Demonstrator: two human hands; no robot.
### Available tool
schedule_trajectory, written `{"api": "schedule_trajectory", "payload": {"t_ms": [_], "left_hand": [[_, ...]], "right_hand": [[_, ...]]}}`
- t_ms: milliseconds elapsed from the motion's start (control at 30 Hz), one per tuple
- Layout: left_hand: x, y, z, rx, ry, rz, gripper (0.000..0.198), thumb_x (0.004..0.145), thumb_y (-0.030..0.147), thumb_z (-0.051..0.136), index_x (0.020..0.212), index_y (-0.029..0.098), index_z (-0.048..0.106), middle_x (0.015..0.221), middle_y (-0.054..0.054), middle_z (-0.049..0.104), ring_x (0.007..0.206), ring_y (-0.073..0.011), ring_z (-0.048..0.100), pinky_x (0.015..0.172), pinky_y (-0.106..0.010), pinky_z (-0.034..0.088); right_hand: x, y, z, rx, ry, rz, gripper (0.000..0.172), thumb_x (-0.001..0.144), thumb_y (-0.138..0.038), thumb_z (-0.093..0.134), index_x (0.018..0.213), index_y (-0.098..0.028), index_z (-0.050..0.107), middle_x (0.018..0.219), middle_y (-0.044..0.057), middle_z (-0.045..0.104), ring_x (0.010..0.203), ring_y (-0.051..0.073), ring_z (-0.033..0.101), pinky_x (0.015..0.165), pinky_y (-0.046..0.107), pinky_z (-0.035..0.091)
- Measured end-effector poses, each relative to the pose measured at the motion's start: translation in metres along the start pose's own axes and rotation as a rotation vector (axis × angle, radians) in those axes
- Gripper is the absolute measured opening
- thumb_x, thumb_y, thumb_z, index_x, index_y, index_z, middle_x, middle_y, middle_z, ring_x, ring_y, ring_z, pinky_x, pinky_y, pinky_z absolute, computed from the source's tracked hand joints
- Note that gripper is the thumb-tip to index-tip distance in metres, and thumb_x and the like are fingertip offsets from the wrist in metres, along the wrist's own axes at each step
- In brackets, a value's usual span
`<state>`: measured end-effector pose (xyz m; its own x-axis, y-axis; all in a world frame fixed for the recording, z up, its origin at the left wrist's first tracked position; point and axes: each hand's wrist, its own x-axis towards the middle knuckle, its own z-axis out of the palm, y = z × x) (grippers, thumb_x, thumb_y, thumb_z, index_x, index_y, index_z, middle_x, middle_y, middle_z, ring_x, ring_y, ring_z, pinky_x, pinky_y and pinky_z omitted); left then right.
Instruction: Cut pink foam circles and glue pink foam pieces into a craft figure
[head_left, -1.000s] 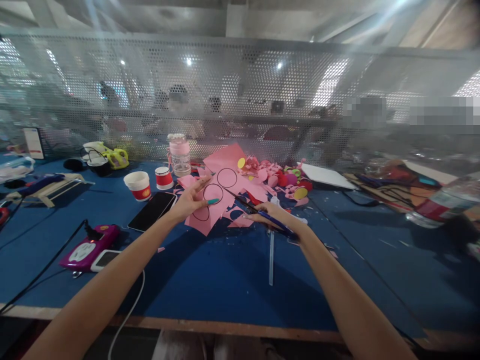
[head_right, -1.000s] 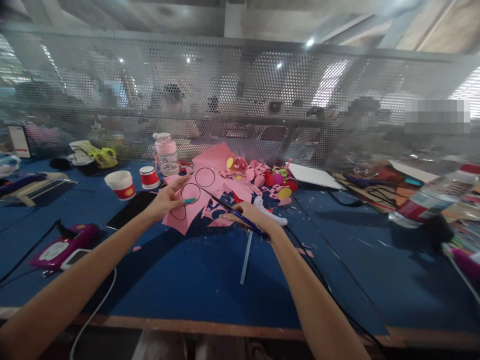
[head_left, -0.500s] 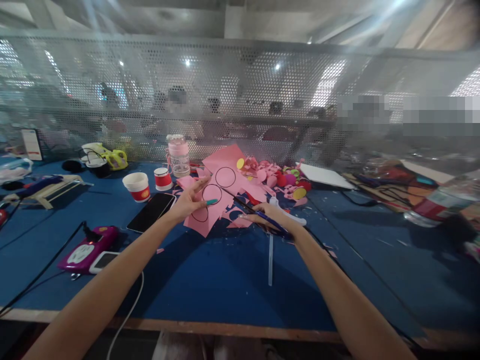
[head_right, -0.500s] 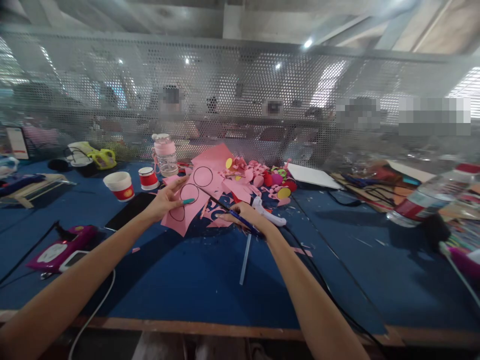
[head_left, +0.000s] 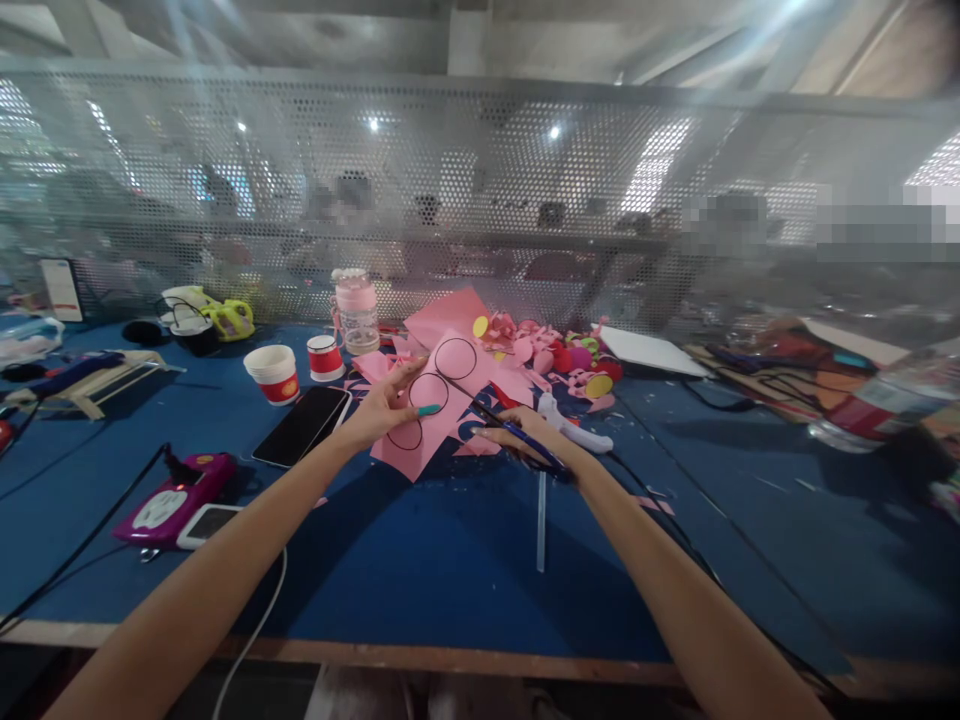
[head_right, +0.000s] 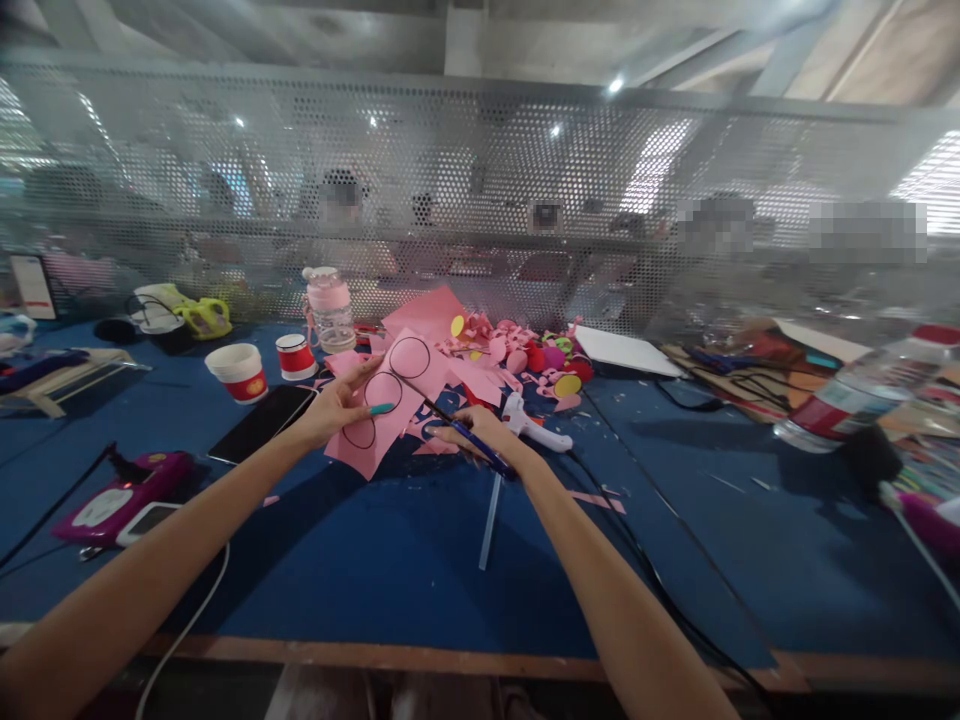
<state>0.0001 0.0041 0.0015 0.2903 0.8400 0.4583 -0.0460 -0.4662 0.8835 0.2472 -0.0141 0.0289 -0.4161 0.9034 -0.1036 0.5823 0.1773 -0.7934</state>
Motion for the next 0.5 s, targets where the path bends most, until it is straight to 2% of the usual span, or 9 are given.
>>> {"api": "schedule_trajectory", "payload": {"t_ms": [500], "left_hand": [[0.0011, 0.0025, -0.0013, 0.006, 0.006, -0.013, 0.072, 0.061, 0.022, 0.074, 0.127, 0.023, 0.046, 0.141, -0.009, 0.038, 0.133, -0.0261, 0.030, 0.108, -0.045, 0.031]], "right_hand": [[-0.0017, -0.0012, -0.0001, -0.004, 0.004, 0.015, 0.041, 0.065, -0.054, 0.063, 0.053, -0.018, 0.048, 0.035, -0.006, 0.042, 0.028, 0.007, 0.036, 0.031, 0.021, 0.030]]}}
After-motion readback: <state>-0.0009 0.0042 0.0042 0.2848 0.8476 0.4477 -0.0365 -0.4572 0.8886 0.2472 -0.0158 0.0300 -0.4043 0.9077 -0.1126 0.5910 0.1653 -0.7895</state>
